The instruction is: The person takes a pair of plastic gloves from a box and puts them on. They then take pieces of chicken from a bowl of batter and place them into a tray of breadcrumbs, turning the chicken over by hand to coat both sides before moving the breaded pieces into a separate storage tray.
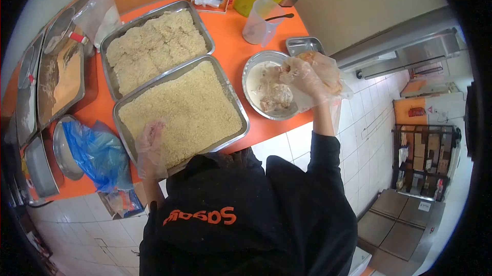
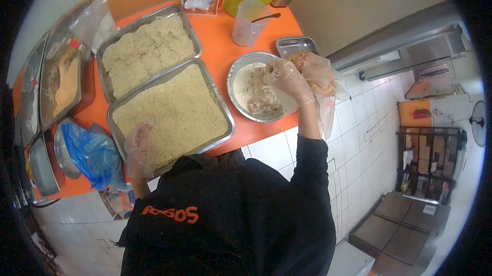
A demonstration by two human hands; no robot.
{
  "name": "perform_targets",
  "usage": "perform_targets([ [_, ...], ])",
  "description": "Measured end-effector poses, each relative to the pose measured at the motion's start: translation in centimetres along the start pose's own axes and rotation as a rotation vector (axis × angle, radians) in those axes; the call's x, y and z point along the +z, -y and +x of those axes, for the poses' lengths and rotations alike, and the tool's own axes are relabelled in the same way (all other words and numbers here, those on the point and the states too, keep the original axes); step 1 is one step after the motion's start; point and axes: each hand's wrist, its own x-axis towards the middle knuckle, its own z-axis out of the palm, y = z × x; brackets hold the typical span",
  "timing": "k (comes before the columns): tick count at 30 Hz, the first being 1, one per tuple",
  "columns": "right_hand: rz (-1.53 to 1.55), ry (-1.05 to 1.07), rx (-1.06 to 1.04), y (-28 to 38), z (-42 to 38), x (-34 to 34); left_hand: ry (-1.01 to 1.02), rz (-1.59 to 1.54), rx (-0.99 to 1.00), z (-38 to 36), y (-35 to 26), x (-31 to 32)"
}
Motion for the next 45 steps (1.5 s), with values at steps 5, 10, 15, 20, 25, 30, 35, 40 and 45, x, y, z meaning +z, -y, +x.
perform_targets([
  [5, -0.025, -0.043, -0.007, 11.2, -0.4, -5.1, -0.047, -0.011, 0.061, -1.1, 0.8, -0.8],
  [10, 0.722, 0.147, 0.026, 16.2, -0.5, -0.5, -0.062, 0.002, 0.119, -2.5, 2.2, -3.2],
  [15, 0.637, 0.324, -0.036, 17.9, 1.2, 7.0, -0.061, 0.068, 0.055, -5.2, 1.4, -5.0],
  [20, 0.648, 0.157, 0.039, 15.8, 0.2, 11.1, 0.172, 0.514, 0.225, -8.1, 1.7, -6.0],
  [25, 0.940, 0.111, 0.185, 11.3, -1.7, 7.9, 0.525, 0.618, 0.234, -7.8, 1.0, -2.3],
  [30, 0.834, -0.012, 0.329, 9.8, -3.4, 5.7, 0.431, 0.439, 0.346, -3.0, 1.6, 0.8],
  [35, 0.963, -0.061, 0.444, 7.7, -5.1, 5.3, 0.797, 0.558, 0.530, -2.2, 0.5, 5.5],
  [40, 1.034, -0.101, 0.427, 5.8, -6.2, 4.5, 0.655, 0.627, 0.232, 0.3, -3.3, 6.5],
  [45, 0.756, -0.116, 0.383, 2.4, -5.9, 4.9, 0.563, 0.920, 0.701, 4.0, -2.0, 10.6],
])
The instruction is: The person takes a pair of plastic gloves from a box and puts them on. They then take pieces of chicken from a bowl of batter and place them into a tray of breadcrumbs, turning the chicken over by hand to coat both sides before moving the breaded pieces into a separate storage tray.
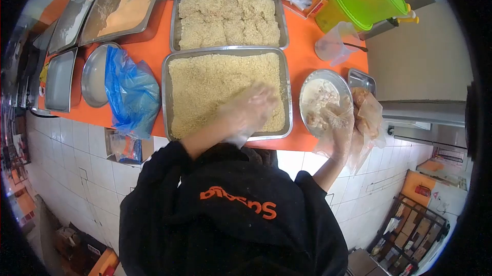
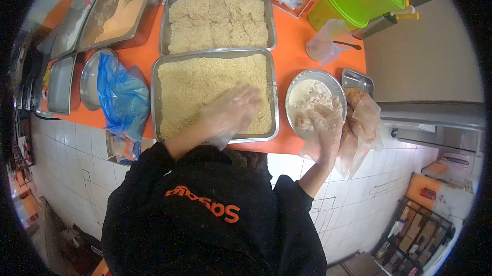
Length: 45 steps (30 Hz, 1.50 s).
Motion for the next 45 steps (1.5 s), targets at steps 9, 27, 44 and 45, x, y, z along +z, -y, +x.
perform_targets([
  [9, -0.008, -0.058, -0.134, 0.4, 1.3, -1.1, 0.324, -0.122, -0.114, 2.8, 5.5, -11.5],
  [27, 0.027, -0.122, 0.016, -0.1, 2.9, -1.6, -0.280, 0.107, -0.020, -0.4, 6.8, -0.4],
  [44, 0.042, -0.075, -0.064, -1.0, 3.6, -1.2, -0.465, -0.360, -0.444, -3.1, 1.8, -4.0],
  [45, -0.023, -0.073, -0.074, -1.2, 3.7, -0.9, -0.224, -0.115, -0.420, -1.9, 2.5, -1.9],
])
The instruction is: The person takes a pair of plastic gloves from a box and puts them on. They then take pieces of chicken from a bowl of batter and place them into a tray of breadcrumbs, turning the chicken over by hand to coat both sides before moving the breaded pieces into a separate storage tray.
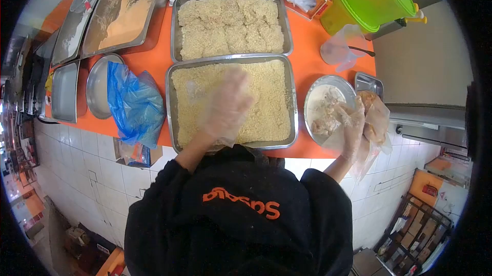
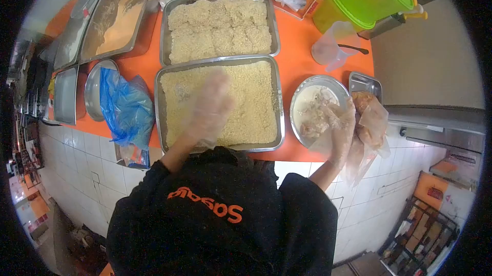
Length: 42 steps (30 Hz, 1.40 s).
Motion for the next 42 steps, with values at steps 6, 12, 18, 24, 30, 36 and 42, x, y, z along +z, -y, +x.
perform_targets([
  [6, 0.035, 0.010, -0.012, 0.8, -0.2, 1.9, -0.008, 0.233, 0.072, 0.7, -2.7, -0.6],
  [12, 0.007, 0.050, 0.002, -0.2, 0.0, 1.9, 0.001, 0.210, 0.082, 0.7, -1.5, 2.5],
  [18, 0.141, 0.066, 0.108, 0.3, -0.5, 2.1, -0.247, 0.222, 0.169, 1.7, 0.3, 5.1],
  [24, 0.089, 0.031, -0.015, -1.2, -0.5, 1.1, -0.388, -0.757, 0.148, 0.6, -0.2, 1.6],
  [30, 0.023, 0.070, -0.036, 0.5, -0.5, 0.5, -0.547, -0.762, -0.030, -2.8, -1.7, -2.2],
  [36, 0.064, 0.029, -0.022, 0.1, -0.2, 0.4, 0.158, 0.024, -0.556, -10.6, 5.5, -3.0],
  [42, -0.058, 0.022, -0.083, -2.9, 1.0, -0.1, -0.367, -0.522, -0.303, -7.9, 2.5, 0.3],
])
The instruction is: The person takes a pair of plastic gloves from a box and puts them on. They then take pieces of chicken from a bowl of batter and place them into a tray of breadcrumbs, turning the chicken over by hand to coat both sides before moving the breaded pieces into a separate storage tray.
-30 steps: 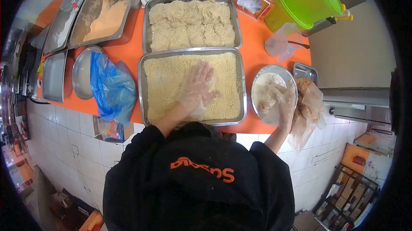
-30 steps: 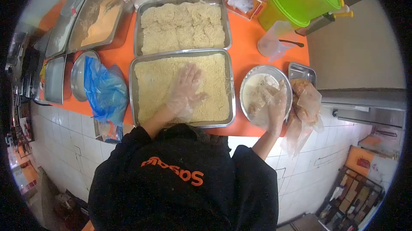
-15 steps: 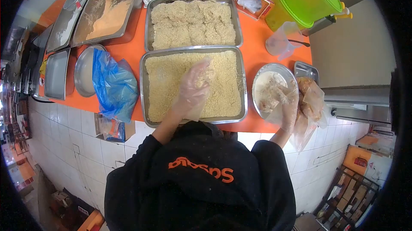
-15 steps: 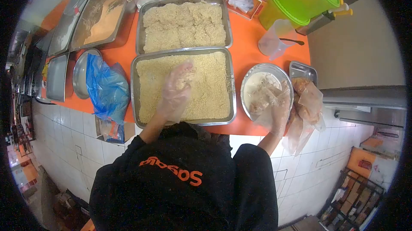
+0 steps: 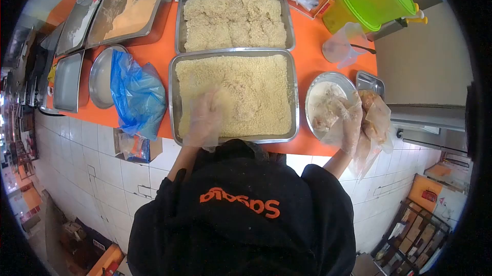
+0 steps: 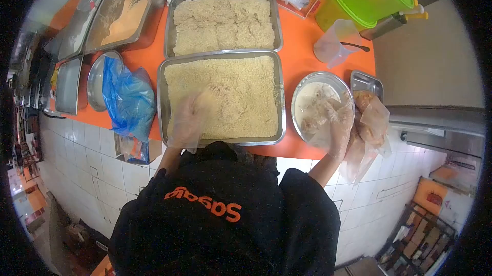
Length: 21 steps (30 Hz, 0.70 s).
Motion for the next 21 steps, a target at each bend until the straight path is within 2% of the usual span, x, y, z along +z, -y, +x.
perform_targets([
  [3, 0.007, 0.024, 0.004, 2.5, -0.3, 0.3, 0.022, 0.044, 0.135, 2.8, -2.3, -0.3],
  [6, -0.033, 0.010, -0.035, 0.8, -0.1, 0.0, 0.070, 0.257, 0.397, 3.9, -3.4, 0.1],
  [8, 0.036, 0.018, 0.039, 1.8, -0.8, 0.0, 0.161, 0.507, 0.434, 4.7, -3.0, 2.4],
  [9, 0.065, 0.028, 0.076, 2.2, -1.2, -0.2, 0.205, 0.627, 0.446, 4.6, -2.4, 3.5],
  [12, 0.027, 0.000, -0.019, 0.5, -1.0, -0.6, 0.319, 0.819, 0.470, 6.3, 0.9, 4.8],
  [15, 0.137, -0.002, 0.064, 1.3, -0.9, -0.5, 0.311, 0.589, 0.499, 6.9, -6.7, 3.1],
  [18, 0.160, 0.040, 0.094, 0.9, -0.4, -0.4, 0.339, 0.746, 0.468, 8.2, -7.7, 6.7],
  [21, 0.093, 0.030, -0.027, 0.8, 0.1, -0.2, 0.694, 0.699, 0.301, 11.4, -8.3, 7.0],
])
